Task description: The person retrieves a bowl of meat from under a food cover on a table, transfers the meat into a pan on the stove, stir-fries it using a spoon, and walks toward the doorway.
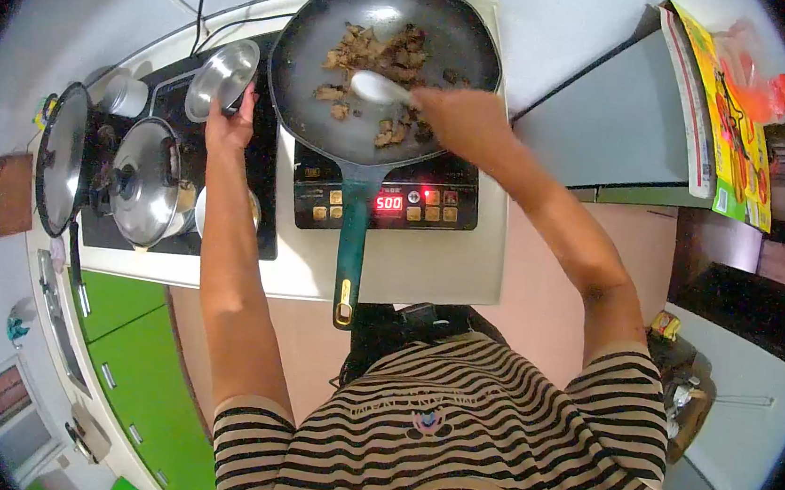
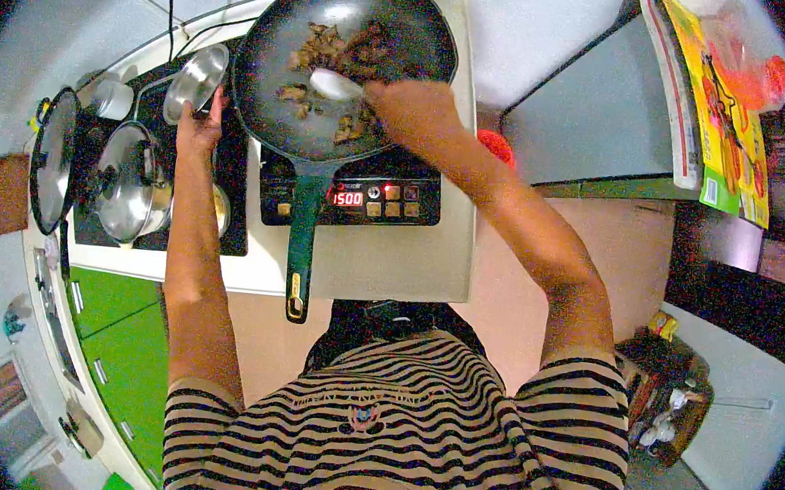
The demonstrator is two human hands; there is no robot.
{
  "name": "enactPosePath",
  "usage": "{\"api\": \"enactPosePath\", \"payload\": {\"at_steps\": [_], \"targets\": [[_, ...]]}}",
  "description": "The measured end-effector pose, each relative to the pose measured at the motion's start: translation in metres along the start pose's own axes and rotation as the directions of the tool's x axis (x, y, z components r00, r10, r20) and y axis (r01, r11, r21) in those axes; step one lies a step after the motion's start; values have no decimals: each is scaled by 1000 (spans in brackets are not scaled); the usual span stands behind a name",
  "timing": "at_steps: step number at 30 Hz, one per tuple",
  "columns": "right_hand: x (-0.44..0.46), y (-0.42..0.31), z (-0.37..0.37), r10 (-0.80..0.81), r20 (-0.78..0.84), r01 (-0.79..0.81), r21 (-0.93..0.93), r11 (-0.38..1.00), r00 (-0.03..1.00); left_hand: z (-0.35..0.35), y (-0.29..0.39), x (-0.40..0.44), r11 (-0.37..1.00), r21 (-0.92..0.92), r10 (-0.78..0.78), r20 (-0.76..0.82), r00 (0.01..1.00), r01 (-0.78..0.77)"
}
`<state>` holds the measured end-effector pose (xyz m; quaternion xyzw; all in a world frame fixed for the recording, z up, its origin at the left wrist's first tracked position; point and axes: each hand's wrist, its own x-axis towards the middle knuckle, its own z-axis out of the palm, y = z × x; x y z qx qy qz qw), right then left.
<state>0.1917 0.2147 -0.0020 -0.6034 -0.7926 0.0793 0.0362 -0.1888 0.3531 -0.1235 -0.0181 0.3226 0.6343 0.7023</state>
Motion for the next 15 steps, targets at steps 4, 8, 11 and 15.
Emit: {"api": "enactPosePath", "payload": {"at_steps": [4,8,11,15], "targets": [[21,26,-4,79,-239,-107,-104,989,968,-7,1,11,999,-25,-23,-63,998,21],[38,31,14,68,-272,-111,-148,983,960,7,2,-11,990,-75,-120,-47,992,116],[24,3,7,0,-218,-21,-97,995,976,22,-8,-59,992,7,-126,-47,991,126],[6,-13,8,-85,-88,85,-12,996,992,48,-39,-162,941,323,-106,-3,994,102]]}}
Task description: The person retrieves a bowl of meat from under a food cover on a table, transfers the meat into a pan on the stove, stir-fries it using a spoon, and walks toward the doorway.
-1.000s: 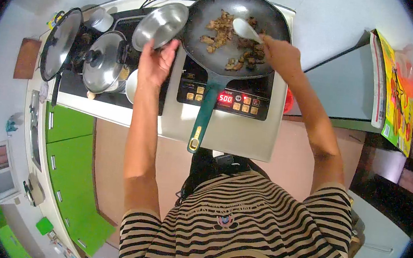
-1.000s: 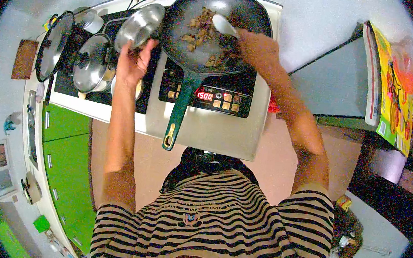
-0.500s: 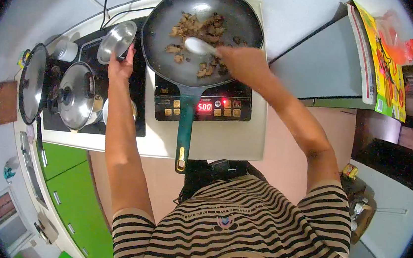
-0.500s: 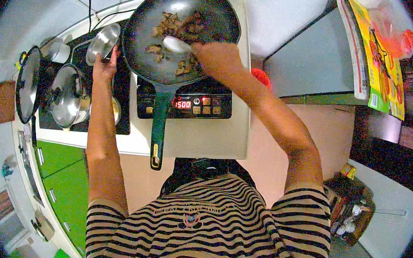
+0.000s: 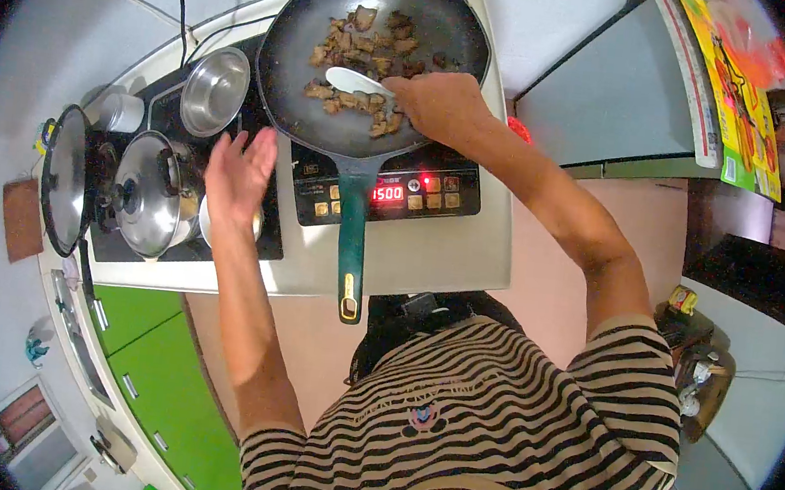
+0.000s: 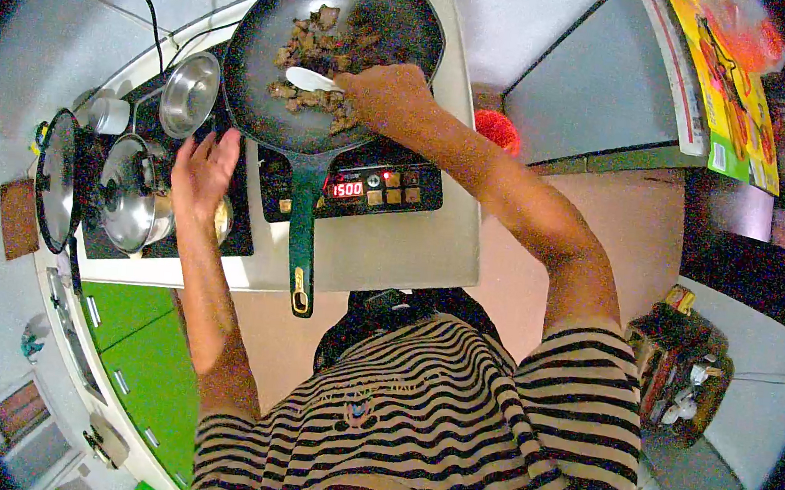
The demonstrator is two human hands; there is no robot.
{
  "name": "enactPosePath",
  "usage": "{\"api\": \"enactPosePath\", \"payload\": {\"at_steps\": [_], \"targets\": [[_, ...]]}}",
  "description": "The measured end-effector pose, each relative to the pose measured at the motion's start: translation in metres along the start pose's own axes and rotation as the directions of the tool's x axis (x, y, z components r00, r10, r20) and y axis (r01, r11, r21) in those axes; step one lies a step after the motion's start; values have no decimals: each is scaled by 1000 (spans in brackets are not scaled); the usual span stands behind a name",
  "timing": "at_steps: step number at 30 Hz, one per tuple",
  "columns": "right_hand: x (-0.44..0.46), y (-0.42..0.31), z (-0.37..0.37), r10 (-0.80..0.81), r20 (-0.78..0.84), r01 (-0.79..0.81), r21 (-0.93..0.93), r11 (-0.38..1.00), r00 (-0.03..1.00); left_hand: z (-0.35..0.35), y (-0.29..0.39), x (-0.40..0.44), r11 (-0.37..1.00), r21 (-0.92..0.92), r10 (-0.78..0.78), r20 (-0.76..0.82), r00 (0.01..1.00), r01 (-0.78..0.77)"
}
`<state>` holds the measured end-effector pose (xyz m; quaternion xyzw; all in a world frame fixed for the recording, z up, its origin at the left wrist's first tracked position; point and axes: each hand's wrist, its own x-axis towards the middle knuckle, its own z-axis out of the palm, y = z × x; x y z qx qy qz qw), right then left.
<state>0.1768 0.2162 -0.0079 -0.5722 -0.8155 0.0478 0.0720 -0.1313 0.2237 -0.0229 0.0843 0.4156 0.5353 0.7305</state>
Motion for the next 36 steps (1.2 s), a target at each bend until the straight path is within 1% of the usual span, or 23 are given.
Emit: {"api": "enactPosePath", "payload": {"at_steps": [1,2,3,4,5,7,8,9,10,12,14,16,18,20,21,24,25,29,31,32,34,35,36], "targets": [[6,6,5,72,47,-70,-56,996,996,-3,-9,-22,987,151,43,88,995,-56],[12,16,2,74,41,-72,-54,996,996,-9,-17,-41,948,293,73,180,981,-124],[18,26,-2,121,-37,-123,-59,991,992,-15,-26,-61,925,367,29,203,979,-103],[24,34,-4,170,-113,-177,-57,983,979,-19,-34,-81,894,441,-21,219,975,-80],[31,40,-5,177,-114,-184,-47,982,978,-16,-43,-103,848,526,-42,194,980,-68],[44,49,-4,154,-303,-189,-91,978,941,-12,-66,-134,773,632,-57,162,985,-59],[47,46,3,161,-304,-197,-91,976,939,-14,-77,-143,752,656,-54,155,986,-62],[50,41,16,112,-211,-142,-133,981,971,-14,-85,-150,733,678,-75,156,985,-52],[47,32,11,63,-115,-82,-170,982,991,-4,-102,-163,809,585,-42,142,989,-49],[23,9,4,56,-102,-72,-166,983,993,-3,-108,-172,835,550,-97,179,979,-18],[2,-5,-5,16,-109,-12,34,999,994,-1,-115,-173,850,526,-66,177,982,-38],[-7,1,-6,-37,-57,39,32,999,998,-3,-118,-174,832,555,-106,177,978,-10],[-5,22,-10,92,-48,-97,-124,988,995,1,-121,-176,841,541,-68,155,986,-27],[-2,46,-26,163,-73,-171,-130,977,984,0,-122,-177,833,550,-41,157,987,-53],[-3,57,-21,174,-183,-203,-150,968,968,0,-122,-177,840,539,-39,164,986,-56],[-10,64,-2,103,-136,-129,-196,972,985,2,-120,-178,835,549,-51,159,986,-45],[-15,51,-7,105,-85,-114,-116,987,991,2,-120,-177,835,548,-49,162,986,-49],[-24,11,-17,34,-8,-35,-129,991,999,1,-121,-176,856,514,-61,192,980,-47],[-20,8,-6,-131,-49,127,-79,989,990,2,-121,-176,856,515,-67,193,979,-42],[-11,11,-5,-128,-51,124,-78,989,990,2,-121,-176,848,528,-64,171,983,-37],[12,21,-12,48,-109,-58,-94,994,993,2,-120,-176,839,544,-59,146,988,-30],[18,27,-15,-29,-241,14,-60,998,970,2,-121,-176,846,533,-57,153,987,-34],[26,31,-11,-26,-239,12,-58,998,971,2,-121,-176,853,520,-55,161,985,-37]]}}
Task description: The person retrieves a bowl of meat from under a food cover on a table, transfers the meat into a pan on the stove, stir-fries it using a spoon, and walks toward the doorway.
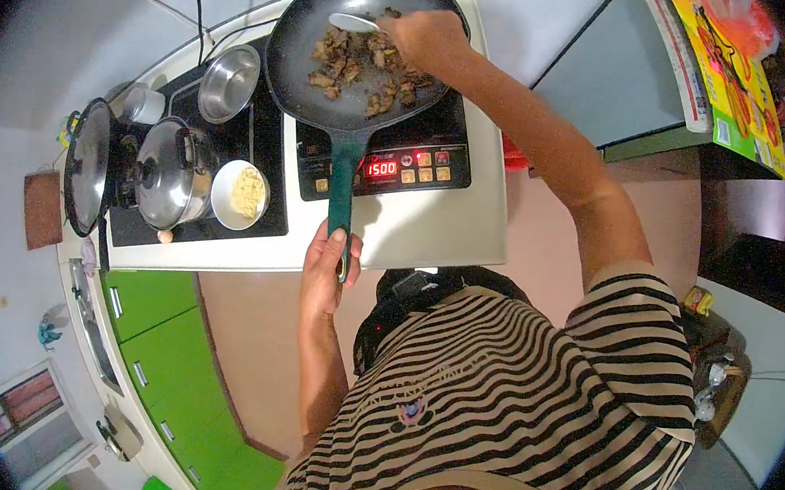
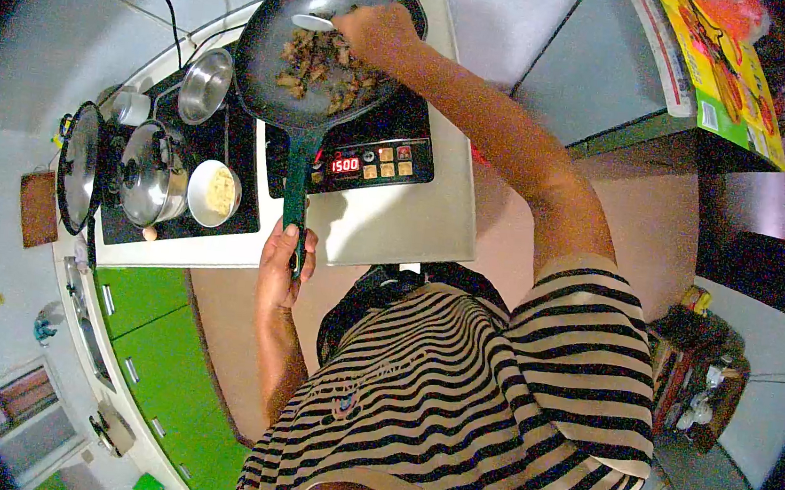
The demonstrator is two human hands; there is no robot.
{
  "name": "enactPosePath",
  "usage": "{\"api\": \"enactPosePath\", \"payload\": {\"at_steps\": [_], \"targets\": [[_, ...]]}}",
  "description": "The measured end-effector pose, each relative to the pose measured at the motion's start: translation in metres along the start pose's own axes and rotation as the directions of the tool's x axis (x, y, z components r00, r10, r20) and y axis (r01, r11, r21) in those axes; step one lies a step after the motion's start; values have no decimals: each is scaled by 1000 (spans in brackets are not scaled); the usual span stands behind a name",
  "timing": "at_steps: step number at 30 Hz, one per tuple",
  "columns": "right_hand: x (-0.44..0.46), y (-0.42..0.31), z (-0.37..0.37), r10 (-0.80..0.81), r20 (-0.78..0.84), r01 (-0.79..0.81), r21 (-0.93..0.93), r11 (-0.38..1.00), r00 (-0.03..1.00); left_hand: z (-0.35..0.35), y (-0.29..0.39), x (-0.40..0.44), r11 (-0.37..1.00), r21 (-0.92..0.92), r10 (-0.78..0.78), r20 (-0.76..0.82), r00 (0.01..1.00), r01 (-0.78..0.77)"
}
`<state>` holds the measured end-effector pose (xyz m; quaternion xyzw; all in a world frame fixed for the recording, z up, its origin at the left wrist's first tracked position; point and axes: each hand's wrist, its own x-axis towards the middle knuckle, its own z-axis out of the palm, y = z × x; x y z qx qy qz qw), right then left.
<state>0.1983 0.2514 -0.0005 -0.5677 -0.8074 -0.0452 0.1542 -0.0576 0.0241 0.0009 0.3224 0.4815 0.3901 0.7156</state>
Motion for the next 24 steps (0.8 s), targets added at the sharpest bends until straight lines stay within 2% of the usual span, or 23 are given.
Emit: {"api": "enactPosePath", "payload": {"at_steps": [2,3,4,6,7,9,11,15,17,18,20,22,24], "targets": [[18,2,16,-76,-50,58,-287,956,996,-5,-5,2,1000,13,-5,7,1000,5],[22,0,22,-110,22,111,-308,945,994,-5,-6,3,1000,24,-4,10,1000,4],[19,0,27,-111,24,113,-309,945,994,-5,-6,3,1000,23,-4,9,1000,4],[8,1,34,-382,-48,370,-167,914,923,-4,-4,1,1000,14,2,-3,1000,-2],[2,1,22,-355,-8,351,-118,929,935,-3,-3,0,1000,10,-1,-6,1000,1],[-5,17,2,-153,251,228,-301,926,956,-2,-1,1,1000,-25,-3,-13,1000,3],[-16,30,-41,-35,286,128,-313,941,958,-4,-3,2,998,-63,-5,-6,1000,5],[-41,36,-97,-70,356,178,-278,944,932,5,3,6,992,-119,-44,-17,999,41],[-39,19,-101,-53,583,294,-327,898,811,1,2,10,986,-156,-49,57,997,57],[-47,23,-73,-207,435,333,-238,912,876,-1,0,12,979,-192,-51,125,991,74],[-36,1,-45,-174,480,330,-262,907,860,-2,-3,12,976,-202,-54,125,991,78],[-26,-5,-17,-168,207,216,-240,946,964,-2,-3,11,975,-206,-54,115,992,77],[-5,2,-10,-126,141,160,-258,953,982,0,-1,10,975,-210,-60,88,994,78]]}}
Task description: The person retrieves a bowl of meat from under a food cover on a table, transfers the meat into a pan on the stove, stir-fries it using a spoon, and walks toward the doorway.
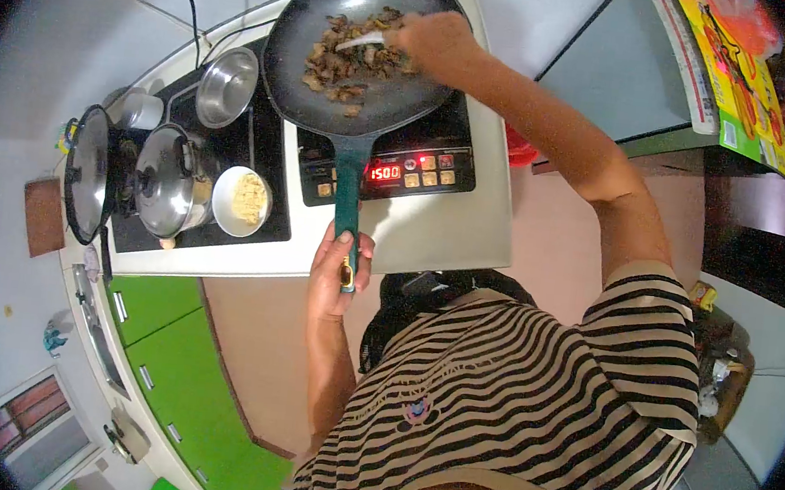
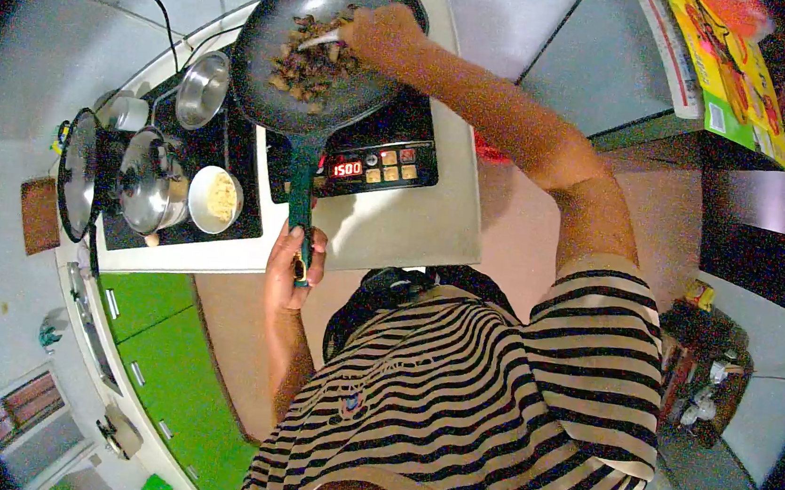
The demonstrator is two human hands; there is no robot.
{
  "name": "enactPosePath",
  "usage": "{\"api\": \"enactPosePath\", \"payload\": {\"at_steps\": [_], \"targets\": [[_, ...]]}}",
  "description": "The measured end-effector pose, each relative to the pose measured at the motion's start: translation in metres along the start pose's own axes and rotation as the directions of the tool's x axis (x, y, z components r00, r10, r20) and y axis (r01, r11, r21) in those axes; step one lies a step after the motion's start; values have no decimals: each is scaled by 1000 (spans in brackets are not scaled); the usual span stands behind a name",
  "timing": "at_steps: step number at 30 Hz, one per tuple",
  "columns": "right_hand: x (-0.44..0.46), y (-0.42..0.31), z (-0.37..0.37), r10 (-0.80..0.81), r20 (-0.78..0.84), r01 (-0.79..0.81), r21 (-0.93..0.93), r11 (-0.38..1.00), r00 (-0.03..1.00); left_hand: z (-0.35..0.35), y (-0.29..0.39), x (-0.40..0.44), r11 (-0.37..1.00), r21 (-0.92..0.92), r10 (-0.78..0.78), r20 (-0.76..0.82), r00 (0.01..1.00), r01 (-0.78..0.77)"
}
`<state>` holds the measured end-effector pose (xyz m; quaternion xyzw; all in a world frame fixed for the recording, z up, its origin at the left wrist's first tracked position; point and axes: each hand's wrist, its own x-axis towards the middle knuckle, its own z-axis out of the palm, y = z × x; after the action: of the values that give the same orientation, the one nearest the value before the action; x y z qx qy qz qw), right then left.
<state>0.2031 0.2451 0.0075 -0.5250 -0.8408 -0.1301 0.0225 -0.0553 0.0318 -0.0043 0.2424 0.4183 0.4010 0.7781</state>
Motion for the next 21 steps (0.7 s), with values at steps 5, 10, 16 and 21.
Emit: {"api": "enactPosePath", "payload": {"at_steps": [5,10,16,21], "targets": [[43,6,29,39,-59,-41,-47,998,998,2,0,2,1000,-5,12,-14,1000,-12],[10,5,18,-125,-231,148,82,986,965,0,1,1,1000,8,9,3,1000,-9],[-17,31,-37,-48,174,50,-6,999,984,-2,3,2,1000,8,-5,28,1000,5],[13,15,7,34,78,-31,-43,999,996,-1,5,2,999,46,-6,15,1000,5]]}}
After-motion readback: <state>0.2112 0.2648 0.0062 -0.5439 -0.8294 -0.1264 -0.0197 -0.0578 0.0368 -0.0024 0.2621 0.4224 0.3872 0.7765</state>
